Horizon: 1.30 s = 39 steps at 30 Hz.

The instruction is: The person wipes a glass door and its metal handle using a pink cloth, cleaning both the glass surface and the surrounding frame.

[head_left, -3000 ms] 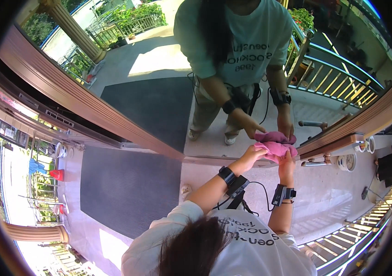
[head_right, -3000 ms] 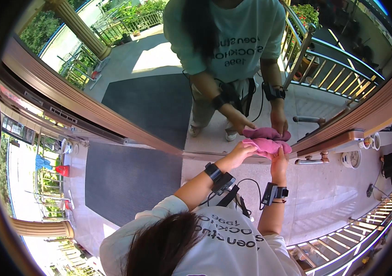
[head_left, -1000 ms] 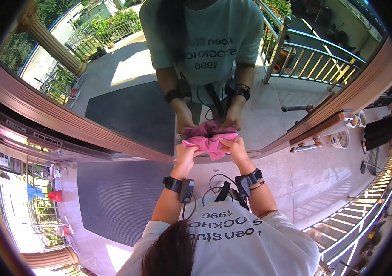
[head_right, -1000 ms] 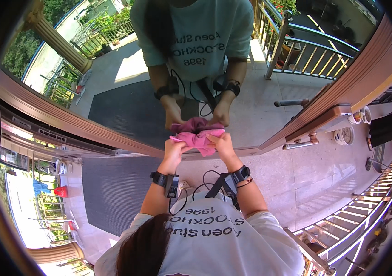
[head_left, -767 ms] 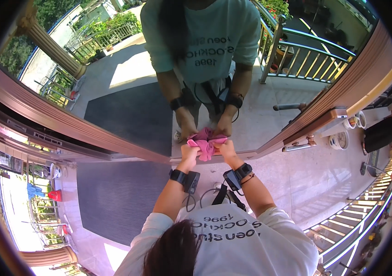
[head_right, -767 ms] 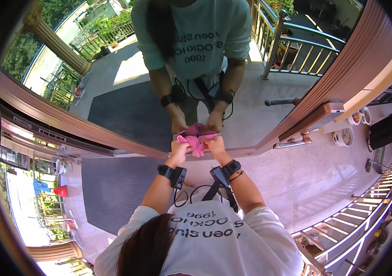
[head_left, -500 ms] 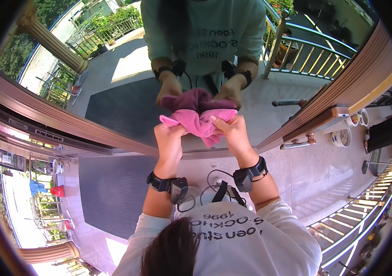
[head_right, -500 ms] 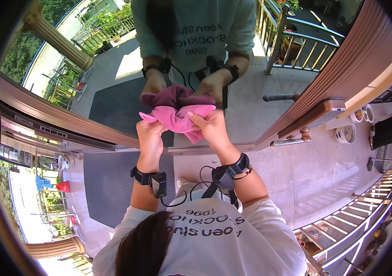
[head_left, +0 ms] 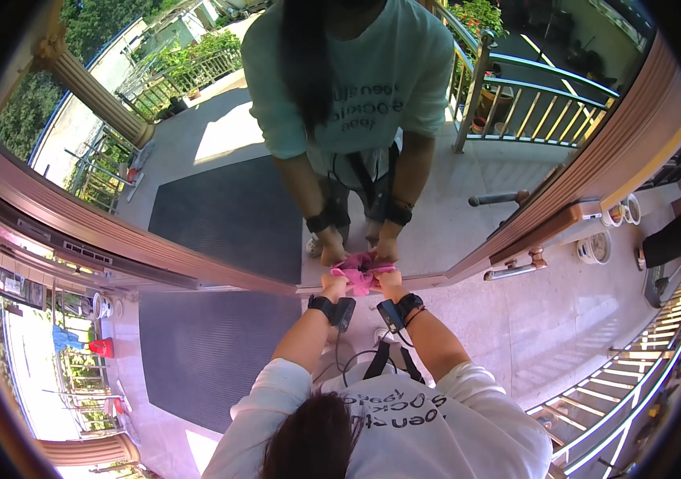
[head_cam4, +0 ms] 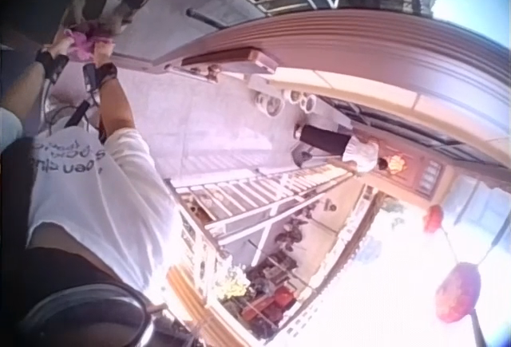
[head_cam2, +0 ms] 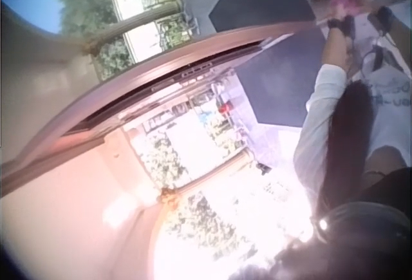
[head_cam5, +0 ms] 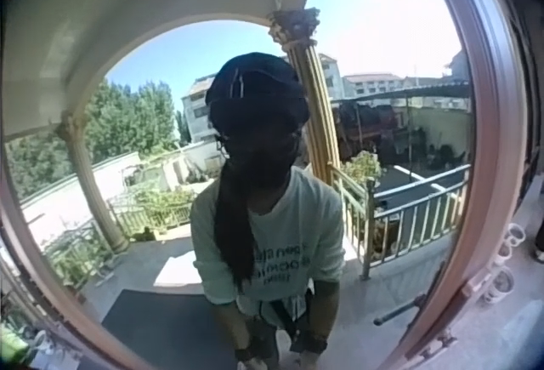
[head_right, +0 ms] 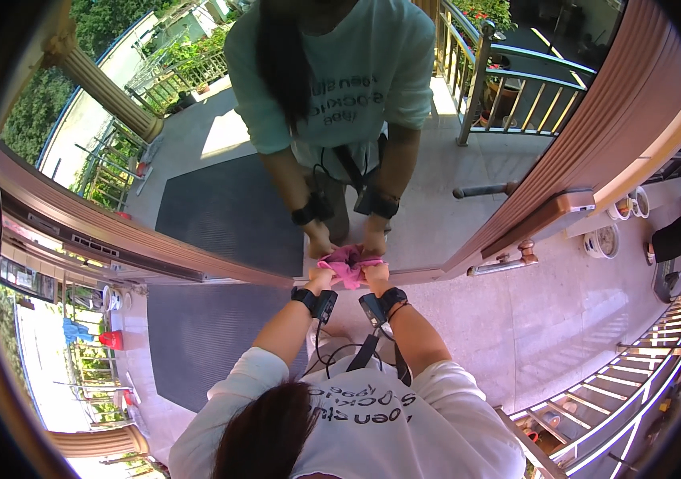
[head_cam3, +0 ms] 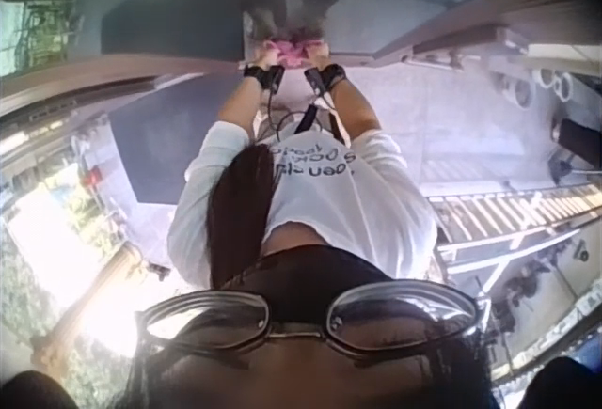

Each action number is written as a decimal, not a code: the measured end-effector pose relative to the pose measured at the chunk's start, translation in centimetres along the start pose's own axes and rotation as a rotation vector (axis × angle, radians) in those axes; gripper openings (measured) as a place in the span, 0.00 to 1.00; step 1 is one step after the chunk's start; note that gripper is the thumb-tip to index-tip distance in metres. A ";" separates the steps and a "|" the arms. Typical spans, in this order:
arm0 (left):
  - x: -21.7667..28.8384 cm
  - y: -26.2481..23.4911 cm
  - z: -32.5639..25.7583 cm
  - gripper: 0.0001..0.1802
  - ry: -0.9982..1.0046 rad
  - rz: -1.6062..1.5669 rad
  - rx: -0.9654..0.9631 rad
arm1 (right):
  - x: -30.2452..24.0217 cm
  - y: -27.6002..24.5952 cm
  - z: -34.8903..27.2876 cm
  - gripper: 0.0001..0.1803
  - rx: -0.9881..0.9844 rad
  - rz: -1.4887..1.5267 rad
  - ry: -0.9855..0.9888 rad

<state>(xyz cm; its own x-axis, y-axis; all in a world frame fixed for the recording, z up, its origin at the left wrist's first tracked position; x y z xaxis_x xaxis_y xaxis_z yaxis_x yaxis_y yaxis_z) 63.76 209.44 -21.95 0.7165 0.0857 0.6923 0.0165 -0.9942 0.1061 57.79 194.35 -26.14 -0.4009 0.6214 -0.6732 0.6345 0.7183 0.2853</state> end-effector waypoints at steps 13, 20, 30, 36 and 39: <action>25.5 7.7 -29.2 0.07 1.071 -0.106 -0.431 | -31.2 8.8 -28.8 0.09 -0.563 0.033 -0.888; 15.6 10.2 -22.0 0.12 0.828 -0.050 -0.374 | -23.4 1.8 -20.2 0.06 -0.394 -0.102 -0.634; -3.6 1.9 -1.3 0.08 -0.032 -0.282 0.147 | -5.7 -4.5 -5.1 0.07 0.020 -0.079 -0.085; 4.6 -2.7 -7.3 0.05 0.087 -0.369 0.009 | -9.2 4.0 -9.5 0.07 -0.062 -0.129 0.075; 9.5 -6.6 -9.2 0.03 0.289 -0.399 -0.059 | -9.4 9.1 -10.9 0.12 -0.290 -0.194 -0.028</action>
<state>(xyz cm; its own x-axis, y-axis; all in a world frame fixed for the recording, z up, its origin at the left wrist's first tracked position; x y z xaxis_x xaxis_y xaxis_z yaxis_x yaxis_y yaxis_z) 64.08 217.40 -9.49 0.4396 0.4818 0.7581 0.2043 -0.8755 0.4379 60.19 198.42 -9.77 -0.4747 0.4584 -0.7514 0.3324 0.8838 0.3292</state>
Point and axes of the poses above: each hand's wrist, its own z-axis towards the middle knuckle, its own y-axis out of the palm, x = y × z, the point moved 7 cm from there along z, towards the middle knuckle, and after that the axes turned 4 degrees about -x, right-handed, at the moved point
